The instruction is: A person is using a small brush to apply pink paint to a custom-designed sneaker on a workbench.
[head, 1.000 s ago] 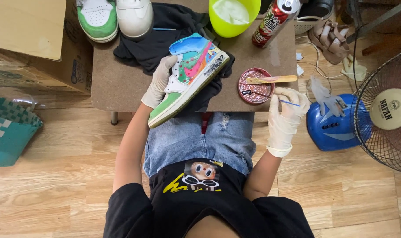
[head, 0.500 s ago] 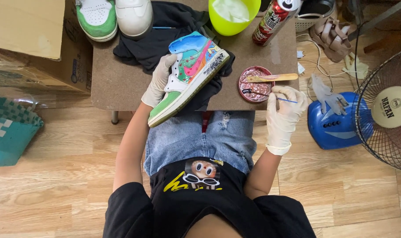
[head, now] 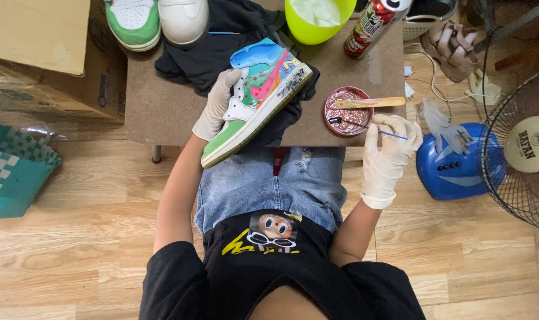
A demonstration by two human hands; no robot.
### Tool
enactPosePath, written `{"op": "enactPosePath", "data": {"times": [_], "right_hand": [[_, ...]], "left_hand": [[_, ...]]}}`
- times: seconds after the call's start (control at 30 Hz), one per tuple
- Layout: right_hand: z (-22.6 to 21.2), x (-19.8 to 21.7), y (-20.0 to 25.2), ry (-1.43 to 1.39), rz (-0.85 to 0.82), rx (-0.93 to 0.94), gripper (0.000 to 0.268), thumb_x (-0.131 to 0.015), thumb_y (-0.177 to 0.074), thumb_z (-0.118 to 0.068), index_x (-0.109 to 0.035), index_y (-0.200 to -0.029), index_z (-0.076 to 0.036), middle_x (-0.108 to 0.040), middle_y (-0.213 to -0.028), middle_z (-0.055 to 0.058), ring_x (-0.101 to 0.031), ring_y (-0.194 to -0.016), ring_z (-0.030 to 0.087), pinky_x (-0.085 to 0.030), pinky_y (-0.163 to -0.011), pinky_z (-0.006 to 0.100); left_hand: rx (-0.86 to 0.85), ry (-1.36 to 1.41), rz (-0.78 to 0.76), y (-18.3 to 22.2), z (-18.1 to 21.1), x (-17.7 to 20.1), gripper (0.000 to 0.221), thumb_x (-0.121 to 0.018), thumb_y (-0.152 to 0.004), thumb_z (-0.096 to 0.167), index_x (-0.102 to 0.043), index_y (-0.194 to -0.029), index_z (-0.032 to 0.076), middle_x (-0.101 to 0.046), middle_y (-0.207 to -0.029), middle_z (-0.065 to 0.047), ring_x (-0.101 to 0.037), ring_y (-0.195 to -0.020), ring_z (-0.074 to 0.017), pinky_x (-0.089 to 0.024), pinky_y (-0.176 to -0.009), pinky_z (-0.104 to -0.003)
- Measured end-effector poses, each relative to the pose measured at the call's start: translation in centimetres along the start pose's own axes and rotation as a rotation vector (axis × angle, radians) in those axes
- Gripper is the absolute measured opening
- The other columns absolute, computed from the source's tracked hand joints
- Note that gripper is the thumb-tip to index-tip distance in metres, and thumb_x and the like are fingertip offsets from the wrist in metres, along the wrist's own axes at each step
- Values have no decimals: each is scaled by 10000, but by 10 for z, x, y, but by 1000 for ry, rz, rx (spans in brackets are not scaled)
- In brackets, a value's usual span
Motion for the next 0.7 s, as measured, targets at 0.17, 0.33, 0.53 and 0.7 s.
{"op": "enactPosePath", "data": {"times": [0.17, 0.33, 0.53, 0.7], "right_hand": [[3, 13, -1, -31, 70, -27, 188, -789, -965, -39, -699, -803, -70, -735, -1035, 10, -593, -1101, 227, -307, -1160, 411], [17, 14, 4, -113, 140, -67, 205, -774, -979, -29, -740, -788, -95, -750, -1011, 26, -600, -1076, 249, -317, -1158, 406], [20, 12, 6, -168, 232, -109, 232, -766, -968, 24, -740, -749, -48, -742, -937, 71, -603, -1013, 266, -395, -1103, 386], [22, 15, 5, -352, 251, -188, 275, -700, -999, 22, -754, -735, -31, -721, -933, 109, -598, -962, 264, -465, -1032, 355]], "left_hand": [[26, 72, -4, 36, 67, -29, 200, -614, -923, 313, -699, -900, 134, -656, -870, -12, -607, -866, -153, -472, -972, -301], [-3, -24, -15, -10, -15, 9, 239, -589, -975, 304, -701, -937, 96, -643, -899, -46, -577, -903, -182, -465, -992, -345], [-16, -101, -65, 4, 1, -6, 278, -585, -992, 344, -725, -909, 119, -658, -872, -26, -595, -899, -138, -477, -972, -308], [-20, 16, -34, 23, 48, -24, 234, -590, -968, 312, -699, -879, 125, -641, -861, -10, -581, -866, -150, -480, -953, -316]]}}
Point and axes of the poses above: each hand's wrist, its own y-axis away from the middle knuckle, its own x-axis out of the back of the hand, z = x × y, the point moved 8 cm from there along -y, towards the middle knuckle
